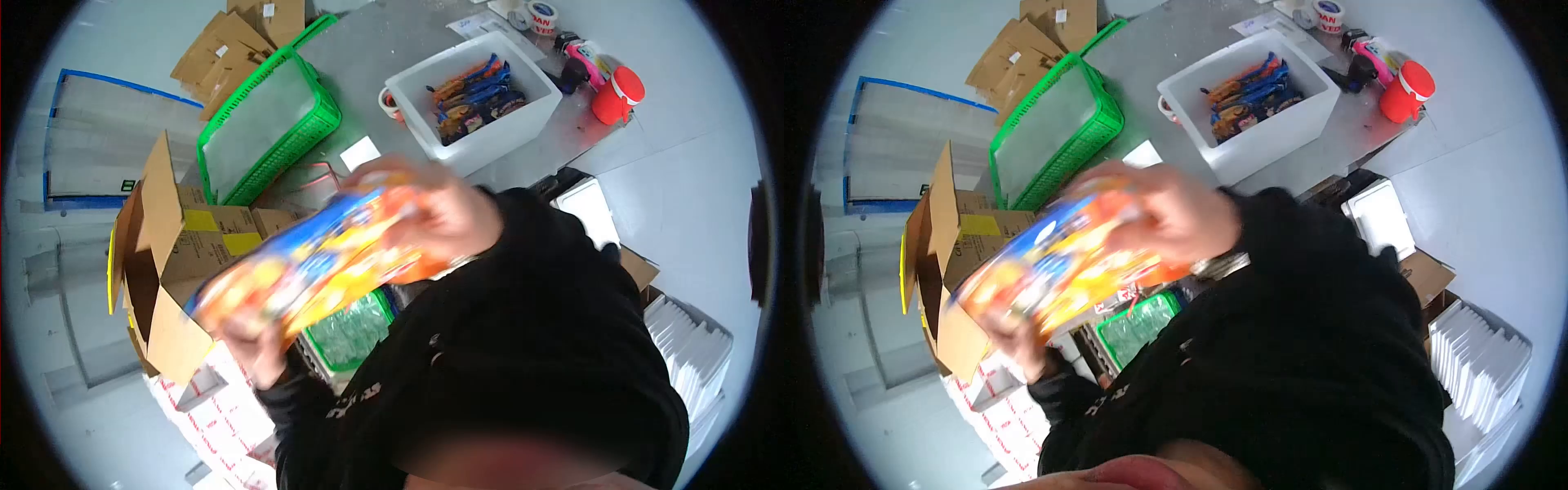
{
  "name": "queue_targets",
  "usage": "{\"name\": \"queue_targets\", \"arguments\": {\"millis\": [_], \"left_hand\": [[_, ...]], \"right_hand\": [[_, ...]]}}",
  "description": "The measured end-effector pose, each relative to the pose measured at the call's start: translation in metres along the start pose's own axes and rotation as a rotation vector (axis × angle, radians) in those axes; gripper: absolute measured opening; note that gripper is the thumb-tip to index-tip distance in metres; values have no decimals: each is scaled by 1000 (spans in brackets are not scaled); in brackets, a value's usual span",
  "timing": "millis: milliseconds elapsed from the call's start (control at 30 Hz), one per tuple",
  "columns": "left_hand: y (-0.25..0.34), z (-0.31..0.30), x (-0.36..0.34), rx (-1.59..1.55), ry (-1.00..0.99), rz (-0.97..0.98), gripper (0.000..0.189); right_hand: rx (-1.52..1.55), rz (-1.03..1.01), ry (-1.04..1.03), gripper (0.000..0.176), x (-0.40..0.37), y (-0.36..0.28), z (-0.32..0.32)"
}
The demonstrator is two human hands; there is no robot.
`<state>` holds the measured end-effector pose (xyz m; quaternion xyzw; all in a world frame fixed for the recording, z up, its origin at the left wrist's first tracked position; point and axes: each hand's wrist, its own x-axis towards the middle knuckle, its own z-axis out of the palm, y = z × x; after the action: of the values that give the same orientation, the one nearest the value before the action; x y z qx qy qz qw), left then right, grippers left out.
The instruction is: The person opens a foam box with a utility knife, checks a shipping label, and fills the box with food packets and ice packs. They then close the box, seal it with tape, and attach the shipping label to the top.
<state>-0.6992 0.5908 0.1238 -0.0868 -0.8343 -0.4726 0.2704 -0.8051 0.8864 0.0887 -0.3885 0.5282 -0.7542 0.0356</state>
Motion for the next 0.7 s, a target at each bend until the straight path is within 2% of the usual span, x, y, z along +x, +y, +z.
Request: {"name": "queue_targets", "arguments": {"millis": [67, 100, 133, 167, 200, 233, 267, 333, 367, 433, 500, 533, 567, 600, 633, 667, 700], "left_hand": [[7, 88, 13, -263, -156, -194, 88], [17, 128, 23, -274, -150, -194, 87], [4, 147, 33, -236, -327, -135, 76], [2, 180, 44, -275, -343, -150, 52], [-5, 208, 59, -199, -379, 41, 30], [-9, 234, 72, -139, -388, 89, 18], [-10, 259, 82, -119, -337, 159, 17], [-18, 302, 100, -101, -259, 276, 17], [-28, 321, 106, -143, -260, 258, 17], [-44, 350, 108, -120, -335, 193, 15], [-70, 372, 97, -110, -509, 122, 15], [-95, 381, 86, -70, -642, 129, 12], [-91, 383, 86, -87, -635, 135, 12], [-88, 381, 80, 89, -826, 100, 14], [-87, 382, 79, 269, -1012, 61, 19], [-93, 388, 80, 217, -986, 99, 26], [-100, 396, 81, 197, -978, 77, 26]], "right_hand": [[10, 154, 163, 39, -37, 0, -62], [-370, 97, 75, 41, -42, -12, -96], [-446, 115, 49, 44, -47, -17, -125], [-559, 90, 38, 44, -48, -19, -152], [-377, 256, 88, 42, -52, -15, -175], [-435, 316, 41, 43, -51, -15, -203], [-379, 223, 75, 42, -51, -3, -229], [-443, 239, 94, 43, -47, 7, -270], [-514, 253, 113, 44, -46, 10, -288], [-640, 290, 127, 40, -54, 31, -319], [-775, 330, 131, 37, -74, 54, -338], [-845, 486, -49, 30, -85, 67, -347], [-908, 645, -229, 25, -82, 67, -347], [-922, 654, -233, 25, -79, 67, -347], [-890, 767, -261, 19, -69, 62, -336], [-853, 885, -294, 16, -59, 61, -328], [-855, 905, -317, 16, -54, 71, -326]]}}
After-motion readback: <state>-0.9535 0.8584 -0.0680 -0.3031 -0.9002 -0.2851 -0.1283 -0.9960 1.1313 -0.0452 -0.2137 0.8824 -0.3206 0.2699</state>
